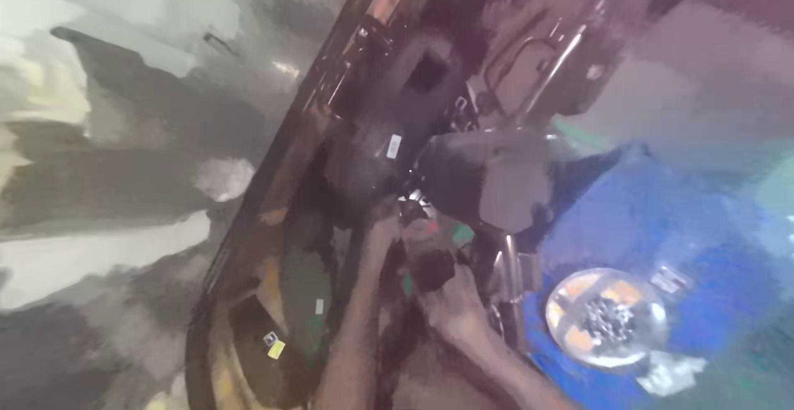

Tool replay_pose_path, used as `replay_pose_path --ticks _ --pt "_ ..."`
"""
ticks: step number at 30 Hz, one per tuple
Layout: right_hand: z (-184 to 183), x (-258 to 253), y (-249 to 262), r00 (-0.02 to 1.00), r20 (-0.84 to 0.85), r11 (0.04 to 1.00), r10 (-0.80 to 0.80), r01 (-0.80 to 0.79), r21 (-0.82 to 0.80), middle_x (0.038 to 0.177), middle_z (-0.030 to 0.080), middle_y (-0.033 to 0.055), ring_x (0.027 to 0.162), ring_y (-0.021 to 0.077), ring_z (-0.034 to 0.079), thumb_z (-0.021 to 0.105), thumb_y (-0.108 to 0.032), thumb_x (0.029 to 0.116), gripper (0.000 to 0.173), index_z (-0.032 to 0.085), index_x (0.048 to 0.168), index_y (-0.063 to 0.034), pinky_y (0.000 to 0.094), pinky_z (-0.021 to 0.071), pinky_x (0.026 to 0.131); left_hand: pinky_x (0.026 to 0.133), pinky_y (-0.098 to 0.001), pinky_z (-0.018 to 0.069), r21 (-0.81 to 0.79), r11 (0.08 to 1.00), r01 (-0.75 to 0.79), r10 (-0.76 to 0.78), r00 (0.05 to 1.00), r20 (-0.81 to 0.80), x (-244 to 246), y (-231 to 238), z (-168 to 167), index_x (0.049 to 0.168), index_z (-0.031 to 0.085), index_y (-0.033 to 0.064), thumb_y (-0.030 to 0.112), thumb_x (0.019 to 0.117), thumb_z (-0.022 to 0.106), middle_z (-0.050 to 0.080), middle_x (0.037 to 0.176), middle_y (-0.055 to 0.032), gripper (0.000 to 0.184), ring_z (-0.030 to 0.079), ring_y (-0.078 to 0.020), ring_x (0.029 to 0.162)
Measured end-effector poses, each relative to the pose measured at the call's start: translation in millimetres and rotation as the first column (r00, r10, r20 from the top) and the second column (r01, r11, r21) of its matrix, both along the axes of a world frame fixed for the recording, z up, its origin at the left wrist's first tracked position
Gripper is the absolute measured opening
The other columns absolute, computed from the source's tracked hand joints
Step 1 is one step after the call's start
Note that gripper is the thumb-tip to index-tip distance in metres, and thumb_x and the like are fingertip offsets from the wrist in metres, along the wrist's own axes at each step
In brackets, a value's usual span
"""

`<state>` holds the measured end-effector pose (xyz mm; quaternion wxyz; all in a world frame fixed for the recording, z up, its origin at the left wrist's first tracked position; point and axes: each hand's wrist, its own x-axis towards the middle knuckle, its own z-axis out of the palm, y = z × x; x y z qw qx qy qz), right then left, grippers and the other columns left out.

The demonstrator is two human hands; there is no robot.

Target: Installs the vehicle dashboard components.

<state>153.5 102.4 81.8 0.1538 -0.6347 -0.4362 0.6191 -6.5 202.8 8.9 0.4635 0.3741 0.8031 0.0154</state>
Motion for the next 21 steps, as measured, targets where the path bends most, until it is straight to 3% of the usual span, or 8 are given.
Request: replay_pose_path --ticks 1,3,5,12,15,17,19,21 --pt "-1.2 -0.9 3.1 1.000 0.000 1.000 -0.009 0.009 -0.001 0.122 0.067 0.0187 0.116 0.0221 0.064 0.079 -0.024 0.0792 0.073 0.053 0.139 0.0070 0.0374 0.0511 0.103 0.081 -0.0393 0.0556 -0.003 1.000 -0.015 0.015 1.000 0.005 -1.4 -0.5 -6.2 0.128 0.064 0.0002 0.019 0.1069 0.054 0.068 0.106 -0.0186 0.030 0.066 -0.0223 0.088" --pt "-3.2 -5.4 7.8 0.999 -0.002 0.999 -0.033 0.033 -0.008 0.115 0.070 0.0118 0.109 0.0154 0.067 0.081 -0.025 0.0781 0.067 0.058 0.134 0.0025 0.0336 0.0543 0.098 0.095 -0.0426 0.0534 -0.003 1.000 -0.025 0.025 0.999 0.020 -0.9 -0.2 5.8 0.130 0.063 -0.0014 0.018 0.1062 0.054 0.068 0.117 -0.0211 0.031 0.066 -0.0253 0.105" --pt "-3.8 -8.7 11.0 0.999 0.001 0.999 -0.046 0.046 -0.023 0.113 0.071 0.0080 0.107 0.0111 0.067 0.082 -0.025 0.0778 0.062 0.061 0.131 -0.0009 0.0310 0.0549 0.096 0.101 -0.0422 0.0504 0.036 0.999 -0.023 0.022 0.999 0.042 3.3 -0.9 17.1 0.132 0.061 -0.0034 0.016 0.1068 0.052 0.066 0.123 -0.0227 0.033 0.064 -0.0264 0.112" --pt "-2.8 -8.2 15.6 0.998 0.063 0.993 0.010 -0.003 -0.116 0.115 0.071 0.0056 0.110 0.0123 0.066 0.079 -0.034 0.0829 0.053 0.065 0.126 -0.0074 0.0337 0.0541 0.099 0.098 -0.0413 0.0520 0.102 0.991 -0.086 0.073 0.989 0.130 7.7 0.2 19.2 0.129 0.062 -0.0037 0.012 0.1061 0.052 0.067 0.119 -0.0213 0.030 0.065 -0.0241 0.108" --pt "-2.2 -8.3 16.3 0.996 0.087 0.991 0.011 0.000 -0.131 0.115 0.071 0.0062 0.110 0.0133 0.066 0.078 -0.039 0.0850 0.053 0.065 0.126 -0.0075 0.0351 0.0542 0.099 0.095 -0.0386 0.0520 0.041 0.996 -0.085 0.080 0.991 0.108 8.9 2.8 22.3 0.127 0.063 -0.0045 0.013 0.1057 0.053 0.067 0.114 -0.0201 0.029 0.064 -0.0220 0.103" --pt "-3.1 -9.1 16.1 0.997 0.070 0.991 -0.025 0.033 -0.127 0.114 0.071 0.0055 0.109 0.0122 0.066 0.080 -0.037 0.0814 0.057 0.063 0.127 -0.0073 0.0341 0.0549 0.098 0.097 -0.0405 0.0516 -0.021 0.999 -0.026 0.027 0.997 0.071 6.3 2.6 15.8 0.127 0.062 -0.0053 0.012 0.1045 0.056 0.067 0.116 -0.0223 0.029 0.065 -0.0254 0.106" --pt "-5.8 -8.2 14.7 0.998 0.067 0.991 -0.015 0.024 -0.135 0.119 0.069 0.0074 0.115 0.0147 0.064 0.079 -0.038 0.0822 0.062 0.060 0.133 -0.0059 0.0347 0.0527 0.101 0.096 -0.0410 0.0540 0.025 1.000 -0.013 0.011 0.997 0.072 1.9 -5.3 -4.7 0.126 0.064 -0.0029 0.014 0.1044 0.056 0.068 0.116 -0.0210 0.028 0.067 -0.0250 0.106" --pt "-9.3 -7.4 13.9 0.998 0.055 0.996 -0.038 0.042 -0.076 0.118 0.070 0.0070 0.113 0.0133 0.065 0.079 -0.037 0.0841 0.061 0.061 0.132 -0.0047 0.0326 0.0539 0.100 0.099 -0.0407 0.0542 0.047 0.999 0.010 -0.015 0.995 0.097 0.1 -6.8 -0.5 0.131 0.062 -0.0023 0.015 0.1059 0.054 0.068 0.121 -0.0204 0.031 0.067 -0.0241 0.111"
